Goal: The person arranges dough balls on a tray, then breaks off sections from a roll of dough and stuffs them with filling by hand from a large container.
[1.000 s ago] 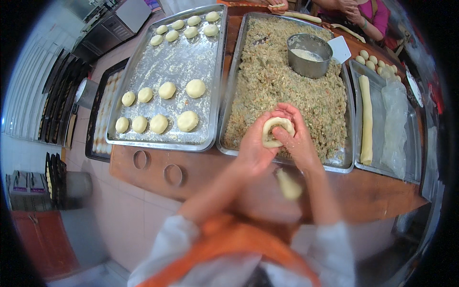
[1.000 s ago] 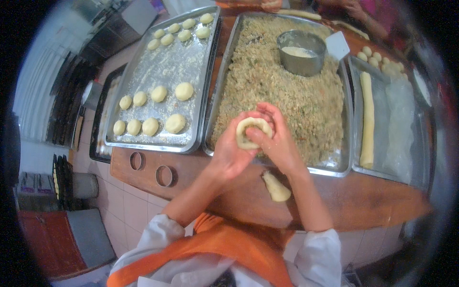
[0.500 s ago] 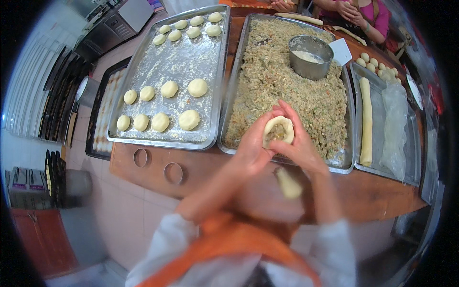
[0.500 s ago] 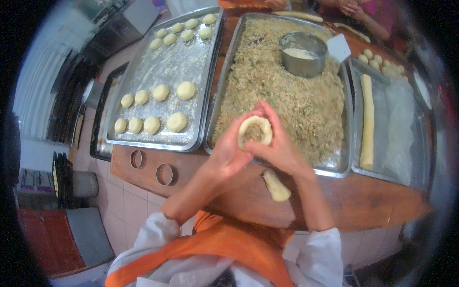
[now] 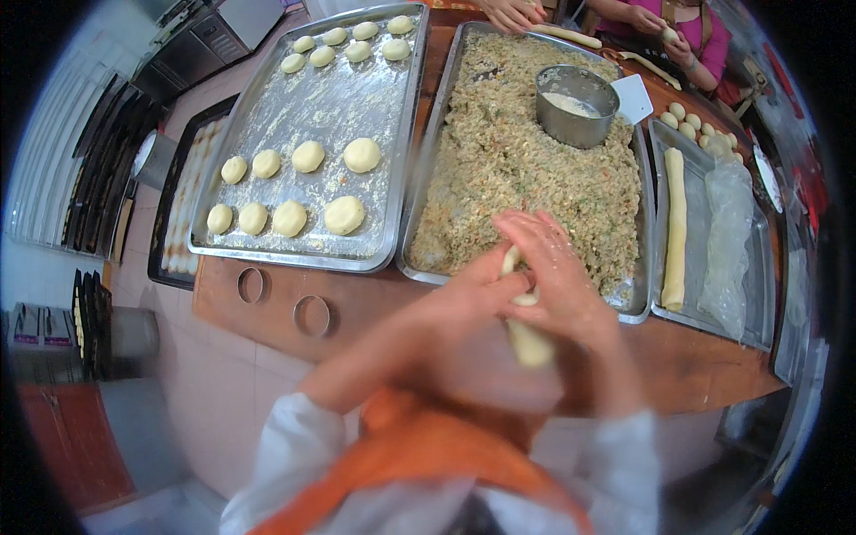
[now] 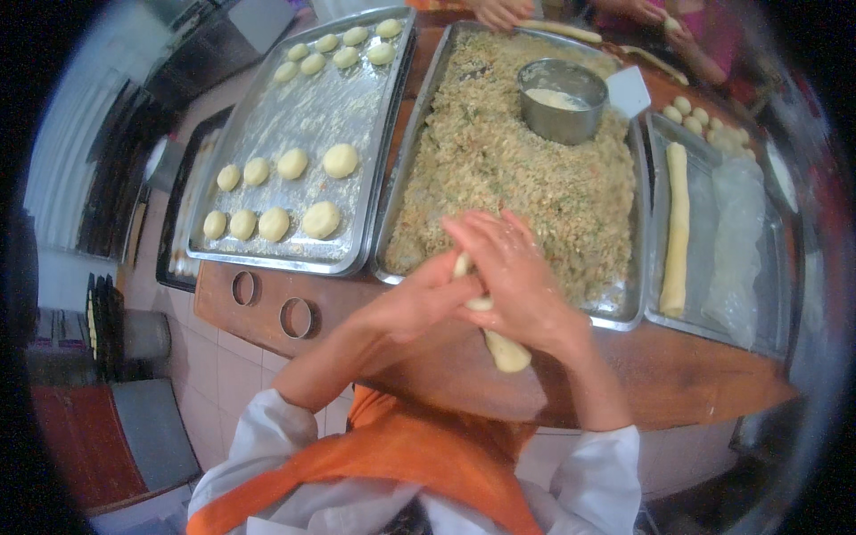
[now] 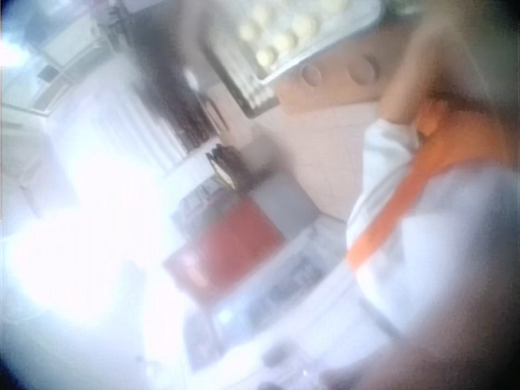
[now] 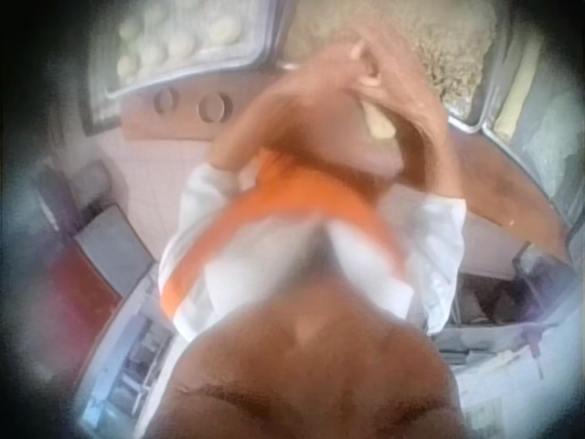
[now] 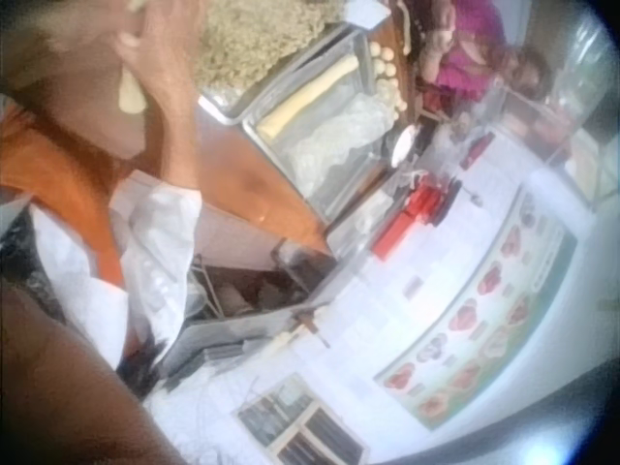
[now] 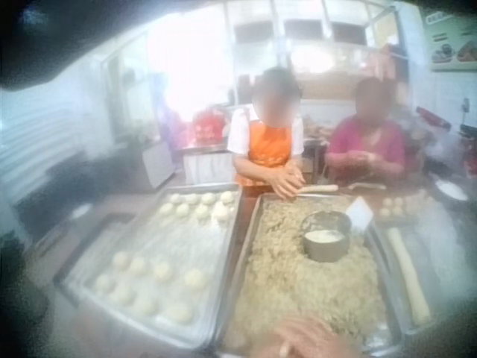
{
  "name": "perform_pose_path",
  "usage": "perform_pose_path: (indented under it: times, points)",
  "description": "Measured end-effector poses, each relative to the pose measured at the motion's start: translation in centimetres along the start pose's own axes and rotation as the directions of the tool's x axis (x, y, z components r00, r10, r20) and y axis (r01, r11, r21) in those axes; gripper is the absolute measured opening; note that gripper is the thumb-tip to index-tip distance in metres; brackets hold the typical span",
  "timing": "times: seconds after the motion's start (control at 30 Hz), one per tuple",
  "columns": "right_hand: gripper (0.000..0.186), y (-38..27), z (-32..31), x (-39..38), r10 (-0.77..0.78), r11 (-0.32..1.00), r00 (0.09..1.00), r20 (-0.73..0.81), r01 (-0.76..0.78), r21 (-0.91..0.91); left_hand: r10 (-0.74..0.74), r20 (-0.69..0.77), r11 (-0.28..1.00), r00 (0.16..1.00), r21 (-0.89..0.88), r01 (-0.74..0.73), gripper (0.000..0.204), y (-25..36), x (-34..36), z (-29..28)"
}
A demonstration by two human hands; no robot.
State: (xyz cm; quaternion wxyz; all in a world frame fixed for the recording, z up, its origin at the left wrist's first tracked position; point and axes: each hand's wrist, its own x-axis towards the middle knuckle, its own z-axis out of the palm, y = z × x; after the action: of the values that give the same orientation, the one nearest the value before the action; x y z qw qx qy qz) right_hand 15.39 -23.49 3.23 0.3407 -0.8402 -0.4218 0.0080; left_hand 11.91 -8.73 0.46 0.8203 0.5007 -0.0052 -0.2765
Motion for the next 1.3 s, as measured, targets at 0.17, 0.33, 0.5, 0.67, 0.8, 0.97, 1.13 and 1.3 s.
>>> perform_pose_path:
  times: [0.17, 0.33, 0.5, 0.67, 0.8, 0.97, 1.13, 1.3]
  points:
    - [0.033, -0.1, 0.6, 0.3, -0.045, 0.991, 0.984, -0.173, 0.065, 0.116, 0.082, 0.250, 0.996, 0.965, -0.057, -0.070, 0.042, 1.3, -0.6, -0.5]
    - [0.008, 0.6, 3.4, 0.3, 0.486, 0.623, 0.772, -0.410, 0.022, 0.782, 0.114, -0.182, 0.943, 0.977, -0.288, -0.164, 0.039, -1.1, -1.3, 1.8]
    - [0.031, -1.0, 3.9, 0.4, 0.200, 0.776, 0.889, -0.412, 0.113, 0.620, 0.254, -0.318, 0.967, 0.913, 0.063, -0.247, 0.045, -1.5, -2.2, 0.7]
    - [0.036, -1.1, 6.3, -0.6, 0.330, 0.514, 0.889, -0.318, 0.113, 0.850, 0.383, -0.356, 0.914, 0.853, 0.282, -0.293, 0.044, -2.7, -2.4, 0.6]
    - [0.027, -1.8, 6.6, 0.4, 0.373, 0.492, 0.830, -0.415, 0.202, 0.847, 0.645, -0.302, 0.734, 0.702, 0.499, -0.460, 0.044, -2.5, -2.4, 1.9]
    - [0.016, -3.8, 7.6, 1.3, 0.391, 0.515, 0.794, -0.465, 0.230, 0.826, 0.295, -0.292, 0.917, 0.910, 0.356, -0.182, 0.044, -3.9, -3.1, -1.7]
    - [0.015, -3.8, 7.8, 1.1, 0.533, 0.338, 0.772, -0.346, 0.181, 0.924, 0.574, -0.288, 0.629, 0.767, 0.755, -0.187, 0.037, -4.4, -3.0, -1.1]
    - [0.014, -4.8, 8.2, 1.5, 0.475, 0.387, 0.745, -0.468, 0.300, 0.872, 0.517, -0.328, 0.802, 0.791, 0.509, -0.313, 0.033, -3.8, -3.4, -0.8]
